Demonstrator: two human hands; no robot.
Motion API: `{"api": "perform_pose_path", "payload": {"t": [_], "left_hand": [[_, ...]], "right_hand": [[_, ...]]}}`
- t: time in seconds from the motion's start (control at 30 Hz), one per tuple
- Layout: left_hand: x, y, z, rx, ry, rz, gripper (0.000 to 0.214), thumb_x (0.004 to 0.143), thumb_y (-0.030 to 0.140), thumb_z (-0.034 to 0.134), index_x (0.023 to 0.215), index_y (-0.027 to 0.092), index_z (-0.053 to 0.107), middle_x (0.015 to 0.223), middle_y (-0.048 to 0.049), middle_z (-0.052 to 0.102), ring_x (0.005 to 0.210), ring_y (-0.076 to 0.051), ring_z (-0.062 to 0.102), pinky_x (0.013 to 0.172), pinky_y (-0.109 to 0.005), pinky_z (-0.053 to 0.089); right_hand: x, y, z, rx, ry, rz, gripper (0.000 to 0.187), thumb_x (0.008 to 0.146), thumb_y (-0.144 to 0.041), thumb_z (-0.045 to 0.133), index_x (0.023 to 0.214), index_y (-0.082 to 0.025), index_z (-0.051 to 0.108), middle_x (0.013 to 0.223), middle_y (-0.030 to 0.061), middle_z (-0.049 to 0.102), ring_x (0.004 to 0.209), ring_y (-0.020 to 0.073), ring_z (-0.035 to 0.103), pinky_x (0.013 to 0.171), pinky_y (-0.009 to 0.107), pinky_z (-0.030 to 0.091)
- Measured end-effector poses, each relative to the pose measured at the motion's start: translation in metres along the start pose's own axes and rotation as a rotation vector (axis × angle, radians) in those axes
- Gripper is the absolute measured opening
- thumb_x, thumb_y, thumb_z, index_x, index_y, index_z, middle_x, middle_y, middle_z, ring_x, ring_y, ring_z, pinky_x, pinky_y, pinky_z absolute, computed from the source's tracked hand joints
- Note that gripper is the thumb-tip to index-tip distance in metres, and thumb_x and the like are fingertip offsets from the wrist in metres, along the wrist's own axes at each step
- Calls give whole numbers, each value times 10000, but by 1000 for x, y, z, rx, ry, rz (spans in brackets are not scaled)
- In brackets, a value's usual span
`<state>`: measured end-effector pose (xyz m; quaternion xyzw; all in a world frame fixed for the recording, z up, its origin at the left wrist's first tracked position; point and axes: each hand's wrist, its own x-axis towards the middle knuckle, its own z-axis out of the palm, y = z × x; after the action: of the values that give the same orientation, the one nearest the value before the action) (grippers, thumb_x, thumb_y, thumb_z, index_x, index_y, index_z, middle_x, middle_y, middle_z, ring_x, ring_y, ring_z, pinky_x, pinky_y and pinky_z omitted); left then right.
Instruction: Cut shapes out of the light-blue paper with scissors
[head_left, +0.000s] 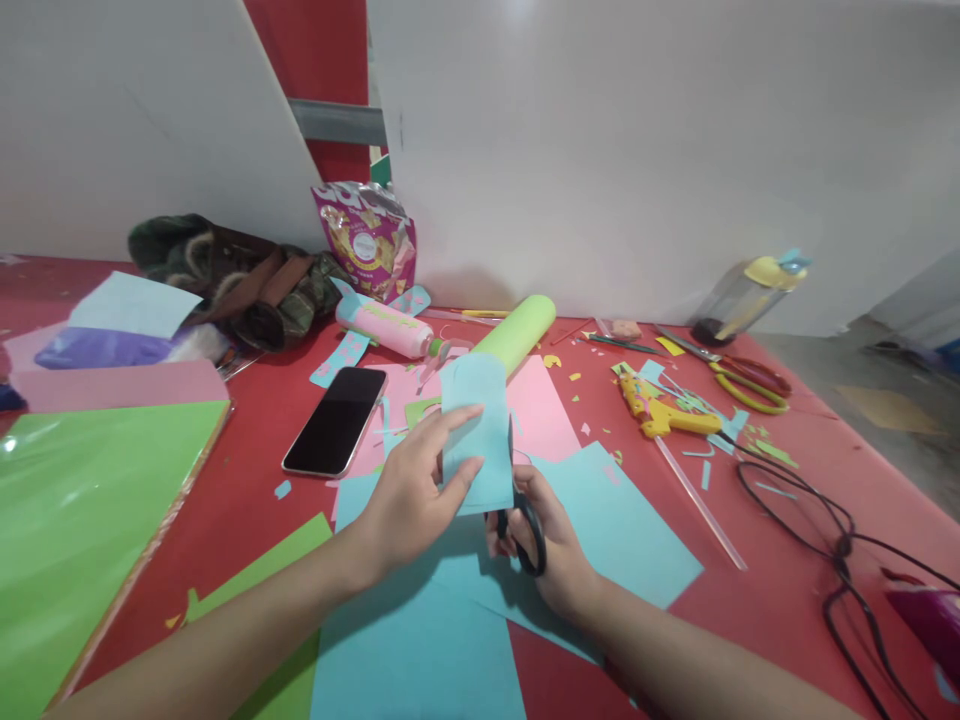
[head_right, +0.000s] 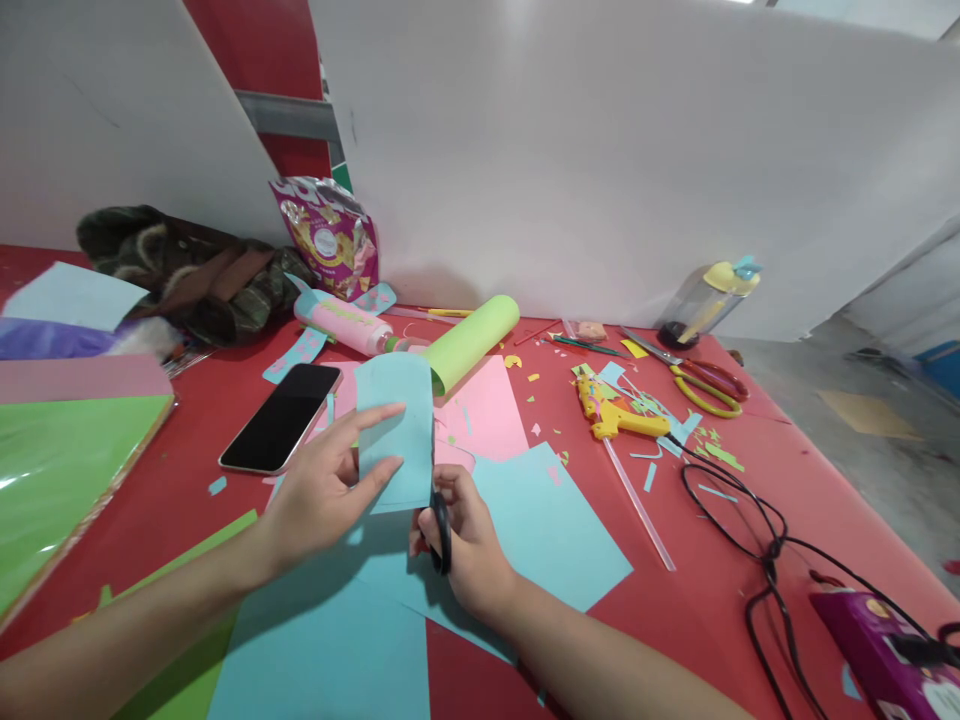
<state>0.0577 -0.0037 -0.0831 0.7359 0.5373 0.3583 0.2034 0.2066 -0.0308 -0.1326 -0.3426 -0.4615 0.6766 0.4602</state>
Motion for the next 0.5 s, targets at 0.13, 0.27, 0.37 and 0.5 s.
{"api": "perform_pose_path", "payload": {"t": [0.13,0.27,0.37,0.5], "left_hand": [[0,0,1,-11,6,1,346,768,230,490,1102,145,515,845,-32,627,405,-65,377,607,-276,474],[0,0,1,-15,1,-14,352,768,241,493,1111,162,508,928,-47,628,409,-61,388,571,-261,474],[0,0,1,-24,-3,-21,351,770,243,492,1112,166,505,945,-52,623,409,-61,385,540,-249,468],[-1,-1,1,-26,2,-13,354,769,237,491,1114,159,502,905,-48,621,406,-59,372,522,-240,463]], "right_hand": [[-1,1,0,-4,-4,-9,389,726,-517,549,896,-209,385,623,-61,438,460,67,433,465,222,337],[0,0,1,-14,2,-4,388,727,-516,547,900,-210,382,623,-62,431,456,67,429,467,226,341],[1,1,1,-17,6,-5,389,725,-511,553,900,-212,378,629,-63,430,454,64,429,462,222,335],[1,3,0,-15,11,2,385,720,-515,554,895,-221,376,635,-63,431,445,64,430,457,223,342]]}}
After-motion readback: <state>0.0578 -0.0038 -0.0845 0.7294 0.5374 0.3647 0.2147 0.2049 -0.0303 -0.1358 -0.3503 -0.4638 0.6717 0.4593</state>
